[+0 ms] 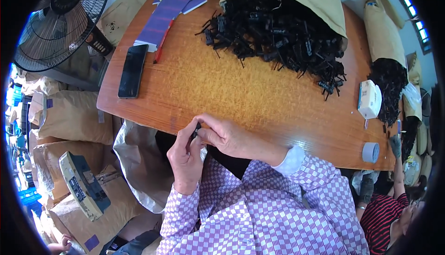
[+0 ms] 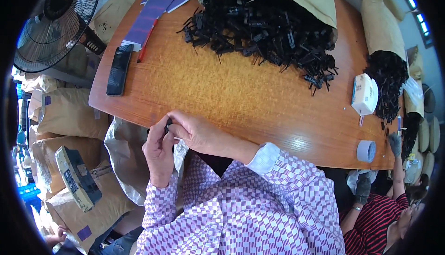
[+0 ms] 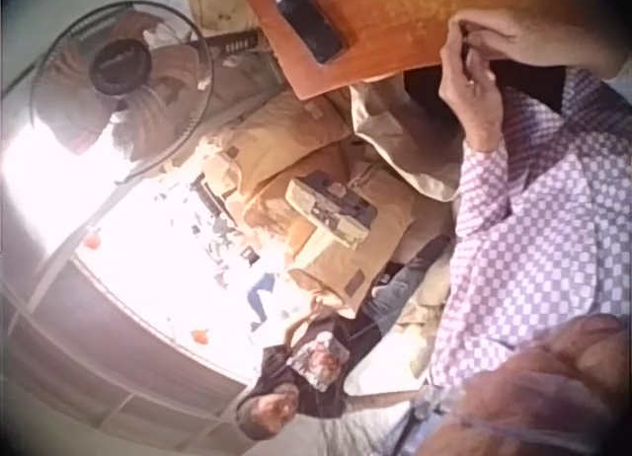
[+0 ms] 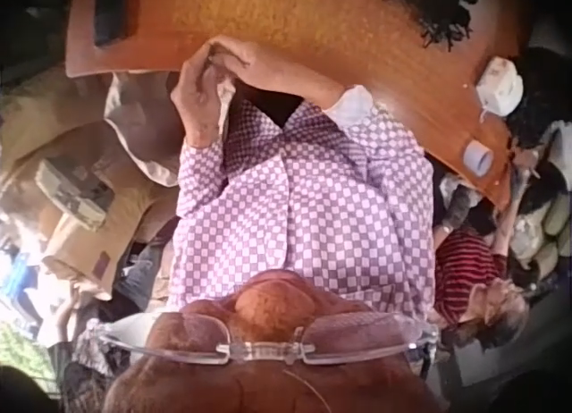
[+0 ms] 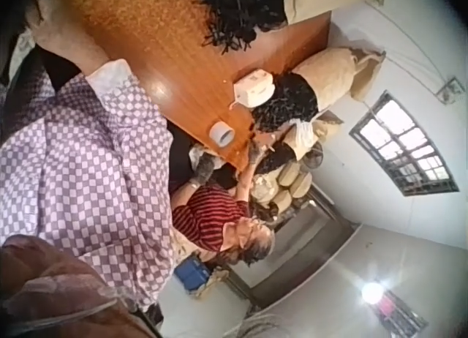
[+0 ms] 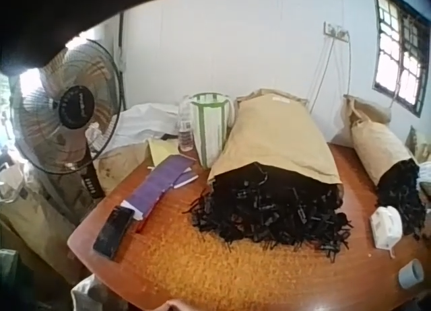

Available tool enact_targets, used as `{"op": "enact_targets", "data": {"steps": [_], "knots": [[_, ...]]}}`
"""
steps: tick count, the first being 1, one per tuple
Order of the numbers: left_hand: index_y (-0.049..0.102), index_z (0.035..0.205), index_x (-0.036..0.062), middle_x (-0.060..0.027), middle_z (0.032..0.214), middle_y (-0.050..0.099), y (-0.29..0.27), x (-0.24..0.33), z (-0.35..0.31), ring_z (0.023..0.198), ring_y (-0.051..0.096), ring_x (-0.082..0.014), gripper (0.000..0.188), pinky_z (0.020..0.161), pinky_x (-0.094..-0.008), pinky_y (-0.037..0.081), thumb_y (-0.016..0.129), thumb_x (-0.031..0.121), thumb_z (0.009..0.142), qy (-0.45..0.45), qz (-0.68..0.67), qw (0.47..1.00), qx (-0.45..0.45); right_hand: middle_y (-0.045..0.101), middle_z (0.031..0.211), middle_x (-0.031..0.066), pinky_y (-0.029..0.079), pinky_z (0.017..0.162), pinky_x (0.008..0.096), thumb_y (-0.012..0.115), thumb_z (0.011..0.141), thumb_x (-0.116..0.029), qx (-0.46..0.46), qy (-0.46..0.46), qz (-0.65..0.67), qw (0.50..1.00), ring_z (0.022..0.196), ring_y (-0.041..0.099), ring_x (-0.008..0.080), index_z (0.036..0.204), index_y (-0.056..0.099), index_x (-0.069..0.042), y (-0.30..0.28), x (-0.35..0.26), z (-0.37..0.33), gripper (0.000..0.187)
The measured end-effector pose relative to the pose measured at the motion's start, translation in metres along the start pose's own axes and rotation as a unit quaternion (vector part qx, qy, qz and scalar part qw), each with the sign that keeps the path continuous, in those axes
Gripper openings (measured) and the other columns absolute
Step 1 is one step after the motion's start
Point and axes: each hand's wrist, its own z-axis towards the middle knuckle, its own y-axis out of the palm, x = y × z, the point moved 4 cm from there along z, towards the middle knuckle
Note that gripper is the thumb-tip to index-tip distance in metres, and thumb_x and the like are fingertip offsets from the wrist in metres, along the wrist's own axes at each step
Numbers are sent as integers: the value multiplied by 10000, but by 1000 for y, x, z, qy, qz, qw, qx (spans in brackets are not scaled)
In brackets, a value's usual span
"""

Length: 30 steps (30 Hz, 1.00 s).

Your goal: Assembling small black plastic components at a manufacturing workstation and placing them into a collection bag.

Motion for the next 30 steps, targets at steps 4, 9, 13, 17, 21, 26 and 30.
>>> {"op": "enact_targets", "data": {"steps": [4,9,13,17,21,26,30], "knots": [[569,1176,-32,-84,999,631,-44,-14,-14,855,623,-114,330,746,-227,504,524,-107,858,-30,43,994,97,591,647,86,455,475,268,609,904,-320,-20,63,-300,952,541,579,155,1041,508,-26,-41,-23,27,340],[540,1207,-27,-46,1096,593,-83,-35,-18,966,578,-104,316,835,-232,448,526,-31,891,-45,275,959,50,573,571,95,443,451,324,642,865,-354,183,64,-535,822,499,572,220,909,539,-29,-131,-1,50,344],[569,1181,22,-99,1075,604,-60,-6,-10,1008,583,-148,342,851,-259,462,565,-35,844,57,300,947,104,581,591,152,451,486,378,638,869,-265,241,-2,-593,769,539,582,291,817,550,-19,-148,14,43,266],[416,1321,-18,-122,1153,583,-12,13,-1,948,606,-153,403,723,-240,476,513,74,941,-132,-137,980,-49,563,573,81,411,473,322,613,893,-229,220,16,-431,875,509,547,203,796,548,-27,-146,11,20,233],[393,1340,-15,-178,1219,565,55,17,20,960,630,-209,423,723,-263,504,481,188,980,-201,-299,919,-160,467,599,-51,322,466,220,570,941,-215,169,111,-115,973,516,411,48,831,563,-51,-136,16,-16,198],[427,1306,-8,-198,1166,574,100,-1,36,939,635,-212,408,773,-242,544,475,244,988,-284,-540,758,-228,435,608,-69,311,469,198,519,976,-169,136,118,-52,982,532,391,19,828,536,-60,-113,4,-60,185],[465,1265,11,-162,1049,625,105,-2,27,822,654,-179,353,716,-226,554,524,188,965,-287,-544,755,-227,446,637,-54,331,494,204,518,973,-140,124,77,-71,987,556,401,33,911,533,-39,-105,4,-82,119]]}}
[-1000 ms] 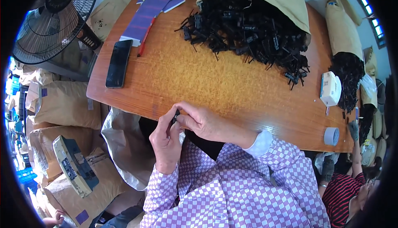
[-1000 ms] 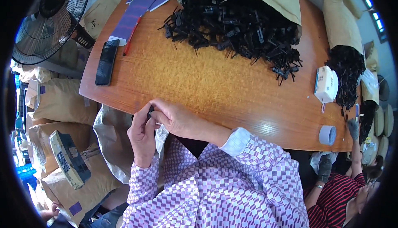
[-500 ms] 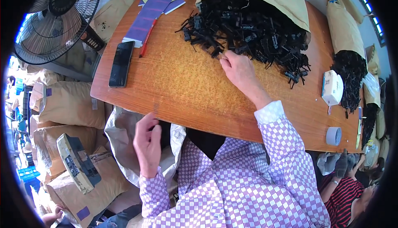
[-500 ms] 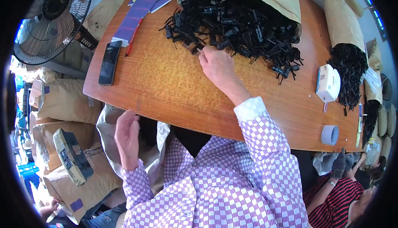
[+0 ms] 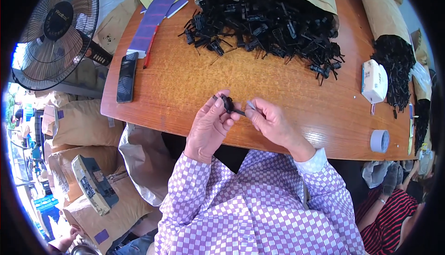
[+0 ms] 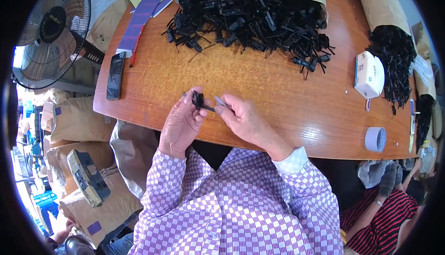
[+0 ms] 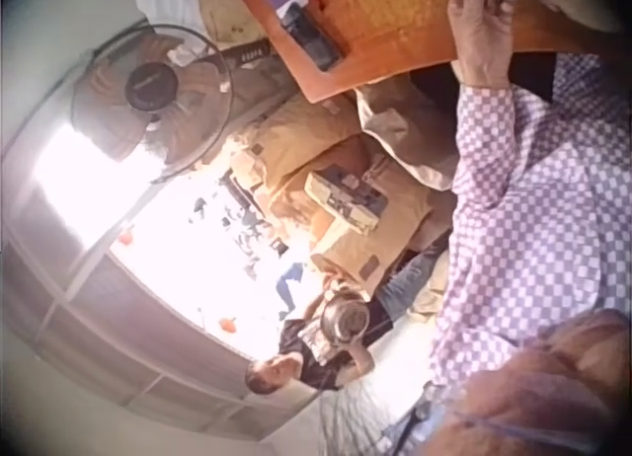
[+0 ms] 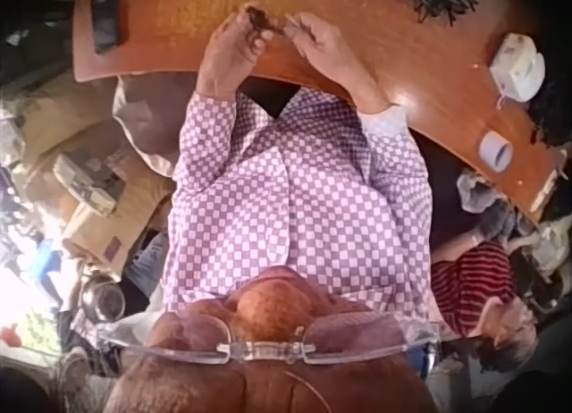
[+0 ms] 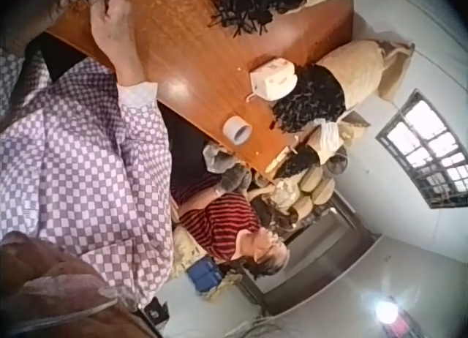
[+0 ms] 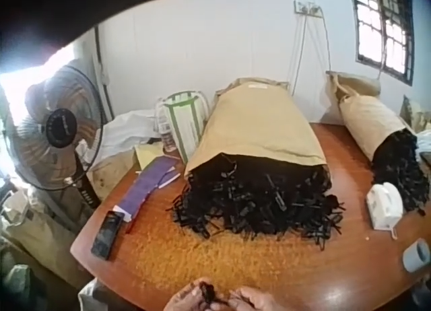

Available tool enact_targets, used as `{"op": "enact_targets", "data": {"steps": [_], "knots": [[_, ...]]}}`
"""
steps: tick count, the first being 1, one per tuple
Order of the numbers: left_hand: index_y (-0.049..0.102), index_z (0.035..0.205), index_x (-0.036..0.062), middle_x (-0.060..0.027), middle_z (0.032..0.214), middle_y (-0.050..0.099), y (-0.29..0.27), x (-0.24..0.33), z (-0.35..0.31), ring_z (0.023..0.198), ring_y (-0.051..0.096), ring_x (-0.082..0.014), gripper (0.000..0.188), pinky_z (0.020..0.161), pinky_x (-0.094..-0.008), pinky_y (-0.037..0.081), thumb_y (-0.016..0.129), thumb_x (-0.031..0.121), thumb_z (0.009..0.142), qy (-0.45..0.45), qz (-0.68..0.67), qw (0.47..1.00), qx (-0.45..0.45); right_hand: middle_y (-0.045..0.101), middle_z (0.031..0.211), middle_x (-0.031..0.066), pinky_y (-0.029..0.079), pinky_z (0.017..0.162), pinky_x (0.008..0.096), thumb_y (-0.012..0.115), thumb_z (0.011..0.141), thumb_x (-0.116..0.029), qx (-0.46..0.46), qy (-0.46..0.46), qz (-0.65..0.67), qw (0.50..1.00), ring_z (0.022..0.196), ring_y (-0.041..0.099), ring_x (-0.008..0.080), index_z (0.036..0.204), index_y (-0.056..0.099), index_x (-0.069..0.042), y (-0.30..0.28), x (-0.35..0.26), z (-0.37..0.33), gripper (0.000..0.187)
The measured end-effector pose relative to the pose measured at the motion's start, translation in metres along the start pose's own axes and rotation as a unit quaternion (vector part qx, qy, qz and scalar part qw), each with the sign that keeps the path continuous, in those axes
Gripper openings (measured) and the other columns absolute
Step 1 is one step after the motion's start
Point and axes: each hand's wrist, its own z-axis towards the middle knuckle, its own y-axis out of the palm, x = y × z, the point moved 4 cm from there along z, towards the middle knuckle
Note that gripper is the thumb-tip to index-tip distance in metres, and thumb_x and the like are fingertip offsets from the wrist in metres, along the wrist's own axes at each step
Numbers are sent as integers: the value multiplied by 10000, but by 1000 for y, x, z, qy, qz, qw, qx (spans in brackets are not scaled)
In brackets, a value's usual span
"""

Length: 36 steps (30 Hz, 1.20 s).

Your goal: Assembling small black plastic components at a manufacturing workstation and placing them into a collection bag.

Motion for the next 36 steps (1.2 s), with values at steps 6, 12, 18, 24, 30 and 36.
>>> {"op": "enact_targets", "data": {"steps": [6,12,18,24,30,36], "knots": [[479,1196,36,-102,946,639,9,9,-24,749,645,-142,290,650,-217,522,571,86,926,110,254,957,88,491,734,-4,382,570,226,491,986,-173,43,-52,26,997,631,453,74,1025,521,-19,16,-21,-1,161],[486,1071,50,-9,805,557,-1,13,-39,640,533,-78,294,585,-219,451,614,-69,835,218,496,831,127,545,723,96,434,584,293,487,980,-164,-36,-61,-5,997,648,552,153,1025,536,5,45,-33,8,182],[492,1056,58,-73,748,583,-9,26,-51,604,550,-125,295,554,-268,460,641,-38,820,230,592,757,152,576,717,144,442,550,333,499,965,-138,-59,-56,-69,994,623,595,226,987,545,7,67,-34,16,154],[506,1027,45,-114,768,598,-9,39,-63,619,597,-206,285,566,-302,483,633,-58,794,311,633,684,188,559,704,146,441,548,326,512,955,-117,-24,-92,-68,993,614,591,221,987,536,-1,92,-34,25,123],[495,1051,34,-92,821,595,-9,50,-66,663,602,-165,282,582,-277,483,600,-80,815,338,592,711,173,584,728,88,437,537,287,499,975,-139,1,-95,-18,995,593,567,167,1001,548,-13,93,-41,29,138],[438,1301,52,-42,987,590,-1,46,-65,789,577,-95,372,639,-208,454,497,44,934,191,116,969,103,574,756,-8,378,461,161,544,962,-170,-17,31,186,982,515,482,32,1046,553,-46,69,-25,25,149]]}}
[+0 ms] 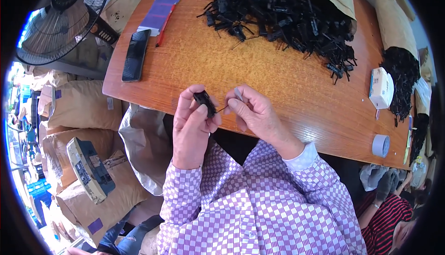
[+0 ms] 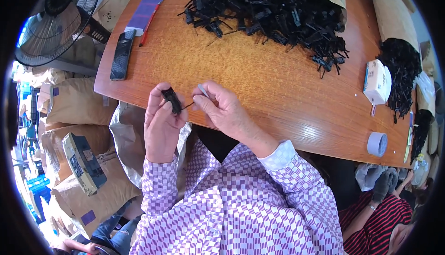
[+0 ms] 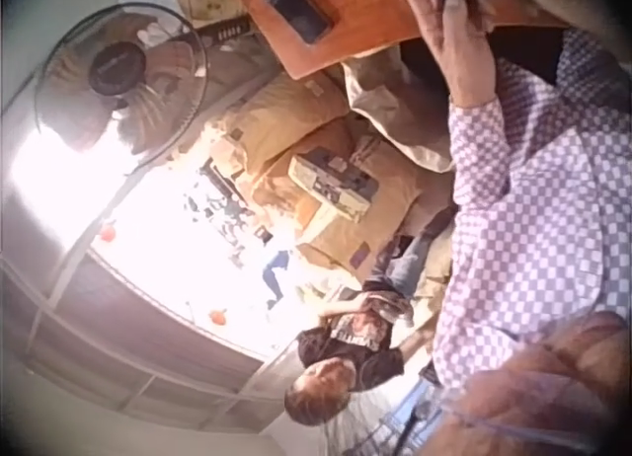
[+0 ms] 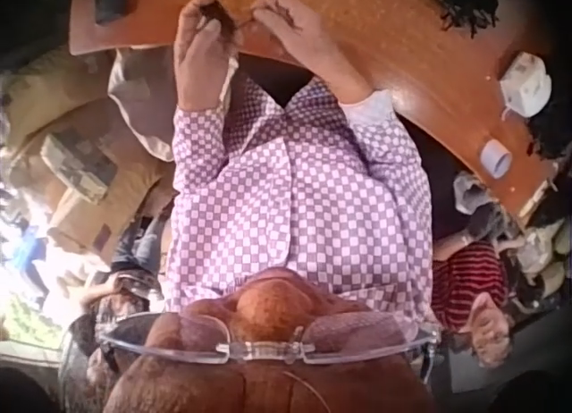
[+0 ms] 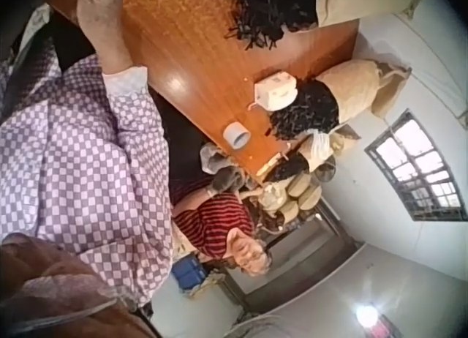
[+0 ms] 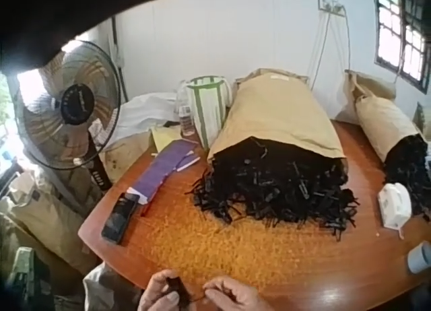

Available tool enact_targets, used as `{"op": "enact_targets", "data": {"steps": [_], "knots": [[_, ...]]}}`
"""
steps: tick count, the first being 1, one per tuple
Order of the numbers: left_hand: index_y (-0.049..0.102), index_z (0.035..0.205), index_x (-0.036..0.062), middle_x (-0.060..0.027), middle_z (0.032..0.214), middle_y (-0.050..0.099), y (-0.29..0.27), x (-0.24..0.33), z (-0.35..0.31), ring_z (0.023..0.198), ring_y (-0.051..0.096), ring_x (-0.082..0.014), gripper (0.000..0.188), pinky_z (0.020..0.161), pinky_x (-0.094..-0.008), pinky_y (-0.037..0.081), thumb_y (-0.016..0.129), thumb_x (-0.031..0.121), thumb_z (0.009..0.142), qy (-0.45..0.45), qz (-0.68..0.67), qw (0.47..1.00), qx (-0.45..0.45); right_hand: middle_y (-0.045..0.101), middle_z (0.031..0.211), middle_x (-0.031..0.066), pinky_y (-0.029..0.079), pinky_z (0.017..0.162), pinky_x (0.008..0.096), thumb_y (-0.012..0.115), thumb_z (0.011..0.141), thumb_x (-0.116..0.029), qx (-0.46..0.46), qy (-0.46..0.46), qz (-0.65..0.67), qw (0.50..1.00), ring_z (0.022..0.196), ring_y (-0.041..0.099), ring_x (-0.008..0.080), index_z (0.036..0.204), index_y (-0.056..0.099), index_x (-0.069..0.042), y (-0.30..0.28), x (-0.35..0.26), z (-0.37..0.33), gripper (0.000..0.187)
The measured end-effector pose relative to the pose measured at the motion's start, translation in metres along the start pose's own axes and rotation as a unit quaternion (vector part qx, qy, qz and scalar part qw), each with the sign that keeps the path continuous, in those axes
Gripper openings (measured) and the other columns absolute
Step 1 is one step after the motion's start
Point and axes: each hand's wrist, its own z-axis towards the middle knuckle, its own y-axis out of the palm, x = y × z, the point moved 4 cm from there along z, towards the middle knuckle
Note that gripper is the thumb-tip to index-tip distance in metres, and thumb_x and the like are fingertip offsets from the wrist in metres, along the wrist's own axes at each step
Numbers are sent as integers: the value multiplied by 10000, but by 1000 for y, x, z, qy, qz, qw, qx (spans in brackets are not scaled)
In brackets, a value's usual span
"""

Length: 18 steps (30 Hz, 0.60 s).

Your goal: Assembling small black plastic components at a manufacturing workstation and placing them into a collection bag.

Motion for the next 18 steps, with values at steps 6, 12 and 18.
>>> {"op": "enact_targets", "data": {"steps": [6,12,18], "knots": [[368,1405,63,-28,970,585,15,-16,-4,773,555,-78,466,575,-179,408,499,127,962,-94,54,994,-31,530,764,-35,340,439,153,604,928,-164,-47,20,130,990,511,425,11,1056,574,-51,-19,1,-4,173],[357,1408,34,-82,877,609,28,-32,-8,648,540,-82,484,493,-169,357,503,134,958,-176,83,970,-149,488,766,-83,302,475,152,636,910,-188,-132,48,180,974,572,390,2,1049,591,-54,-31,-7,-13,198],[431,1368,72,-53,991,612,36,-33,-10,768,584,-85,439,636,-194,480,501,12,938,-56,311,941,-122,464,772,-84,363,561,183,640,910,-191,-81,-24,7,996,668,427,14,1044,589,-38,-39,11,-13,209]]}}
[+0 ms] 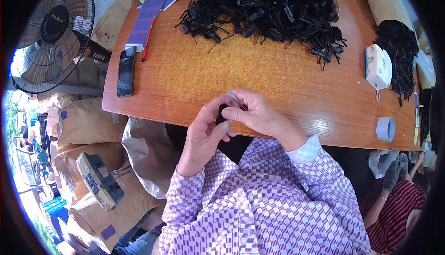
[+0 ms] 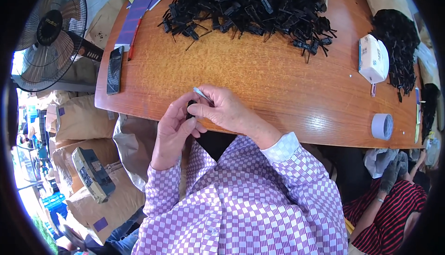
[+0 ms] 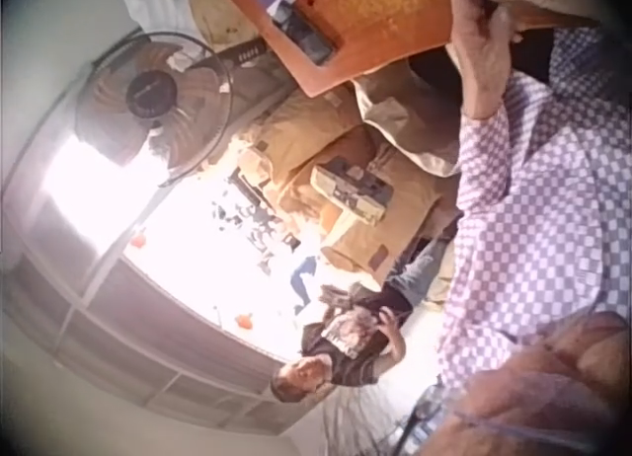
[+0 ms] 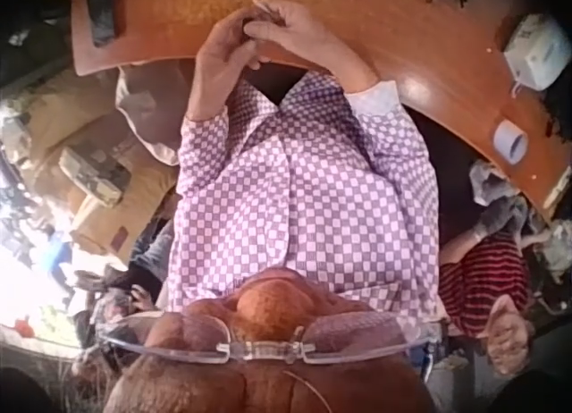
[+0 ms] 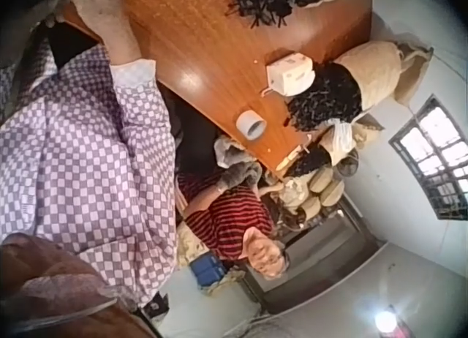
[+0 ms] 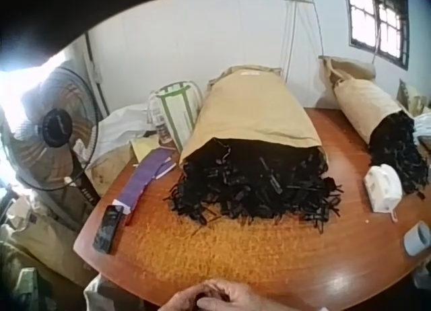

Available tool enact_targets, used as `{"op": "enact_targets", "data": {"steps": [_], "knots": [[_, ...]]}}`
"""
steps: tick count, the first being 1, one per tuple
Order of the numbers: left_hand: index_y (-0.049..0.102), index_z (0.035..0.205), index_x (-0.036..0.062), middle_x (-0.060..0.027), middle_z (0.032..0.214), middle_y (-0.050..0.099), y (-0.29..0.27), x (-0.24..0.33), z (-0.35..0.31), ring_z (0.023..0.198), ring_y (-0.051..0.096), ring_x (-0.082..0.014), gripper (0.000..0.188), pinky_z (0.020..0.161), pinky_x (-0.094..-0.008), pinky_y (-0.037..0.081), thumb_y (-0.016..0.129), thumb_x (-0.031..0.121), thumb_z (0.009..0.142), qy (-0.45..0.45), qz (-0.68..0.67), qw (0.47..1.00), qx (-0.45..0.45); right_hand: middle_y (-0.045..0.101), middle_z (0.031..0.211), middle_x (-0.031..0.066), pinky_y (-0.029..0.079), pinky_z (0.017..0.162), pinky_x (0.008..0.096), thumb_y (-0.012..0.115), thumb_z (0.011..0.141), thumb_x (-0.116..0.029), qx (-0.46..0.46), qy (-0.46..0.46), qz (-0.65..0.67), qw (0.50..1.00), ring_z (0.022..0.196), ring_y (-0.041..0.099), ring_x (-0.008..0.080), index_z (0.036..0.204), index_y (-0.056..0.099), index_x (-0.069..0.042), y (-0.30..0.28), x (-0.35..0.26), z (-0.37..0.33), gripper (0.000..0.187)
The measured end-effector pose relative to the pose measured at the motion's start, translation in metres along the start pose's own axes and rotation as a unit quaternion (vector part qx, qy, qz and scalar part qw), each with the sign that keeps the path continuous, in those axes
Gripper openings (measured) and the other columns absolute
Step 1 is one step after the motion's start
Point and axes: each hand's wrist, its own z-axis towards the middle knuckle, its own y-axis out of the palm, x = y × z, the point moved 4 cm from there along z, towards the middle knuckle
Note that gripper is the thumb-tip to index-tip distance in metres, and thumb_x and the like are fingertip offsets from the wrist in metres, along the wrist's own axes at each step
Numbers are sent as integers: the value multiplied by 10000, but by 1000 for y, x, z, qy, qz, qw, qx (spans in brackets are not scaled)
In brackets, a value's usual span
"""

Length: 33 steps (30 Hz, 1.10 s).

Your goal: Assembling small black plastic components at a manufacturing workstation and placing them into a collection bag.

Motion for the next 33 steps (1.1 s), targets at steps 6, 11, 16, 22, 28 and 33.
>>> {"op": "enact_targets", "data": {"steps": [6,11,16,22,28,33], "knots": [[407,1360,-4,-82,1132,580,-13,-12,-2,954,582,-108,436,787,-226,485,443,-47,928,111,185,974,62,471,770,-63,367,566,173,533,973,-237,68,32,-16,997,666,430,22,1128,555,-8,22,-4,-4,278],[497,1299,22,-97,1005,644,-21,-8,-6,835,611,-112,374,716,-244,507,502,-14,927,130,100,975,148,467,765,-49,324,504,157,425,1017,-261,47,79,91,992,605,413,19,1263,476,-9,45,-2,-5,356],[516,1281,16,-111,978,664,-33,-7,-9,848,627,-122,358,737,-257,511,511,-10,923,159,199,953,164,469,758,-47,314,475,153,408,1022,-239,55,69,55,995,568,403,10,1293,451,-39,57,3,5,340],[551,1241,4,-138,992,659,-47,-13,-13,828,644,-160,363,731,-260,510,532,-57,883,177,183,948,193,461,748,-57,339,493,155,440,1010,-200,56,75,85,992,581,411,10,1274,452,-39,73,5,17,309],[592,1157,-25,-160,985,654,-74,0,-20,831,658,-217,328,705,-285,517,524,-101,845,189,282,911,236,568,790,27,447,574,247,504,979,-215,1,-55,-139,989,674,563,118,1214,494,-20,81,6,48,305],[576,1146,-35,-100,976,656,-112,-4,-51,897,636,-157,277,778,-271,522,500,-66,881,91,194,906,364,636,801,151,497,607,358,563,929,-232,-4,-55,-465,884,701,646,255,1153,533,-40,40,-16,81,297]]}}
